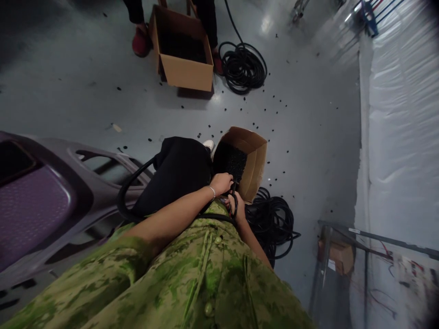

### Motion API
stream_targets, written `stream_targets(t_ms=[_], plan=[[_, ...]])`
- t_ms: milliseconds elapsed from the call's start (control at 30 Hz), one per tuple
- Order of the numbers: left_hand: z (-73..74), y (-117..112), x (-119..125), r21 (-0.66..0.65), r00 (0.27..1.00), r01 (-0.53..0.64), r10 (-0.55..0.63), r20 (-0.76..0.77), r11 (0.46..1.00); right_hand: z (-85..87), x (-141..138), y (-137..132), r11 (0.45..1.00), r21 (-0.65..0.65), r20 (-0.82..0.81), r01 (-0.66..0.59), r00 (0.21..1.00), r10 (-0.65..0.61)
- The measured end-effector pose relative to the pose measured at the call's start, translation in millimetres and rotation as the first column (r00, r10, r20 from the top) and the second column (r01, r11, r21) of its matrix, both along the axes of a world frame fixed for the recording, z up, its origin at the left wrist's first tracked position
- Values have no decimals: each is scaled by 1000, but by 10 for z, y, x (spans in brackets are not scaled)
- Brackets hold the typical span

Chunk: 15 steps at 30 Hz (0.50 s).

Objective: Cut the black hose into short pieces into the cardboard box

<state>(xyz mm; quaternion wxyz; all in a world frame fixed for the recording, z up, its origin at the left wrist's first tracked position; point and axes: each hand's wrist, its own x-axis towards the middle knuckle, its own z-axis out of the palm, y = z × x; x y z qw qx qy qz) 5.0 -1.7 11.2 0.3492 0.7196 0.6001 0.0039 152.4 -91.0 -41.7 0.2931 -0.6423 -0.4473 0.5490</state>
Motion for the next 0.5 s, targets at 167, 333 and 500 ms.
stream_targets(t_ms=[167, 333, 500], plan=[[-23, -19, 12, 10, 998, 64, -64, -4, 998, 136, -67, 42, 998, -45, -104, 39, 994, -44], [-27, 1, 19, -68, 996, 88, -89, -10, 994, 163, -106, 70, 997, -59, -106, 47, 993, -53], [-41, 18, 25, -117, 997, 72, -73, -9, 990, 110, -106, 45, 998, -11, -55, 55, 997, -55]])
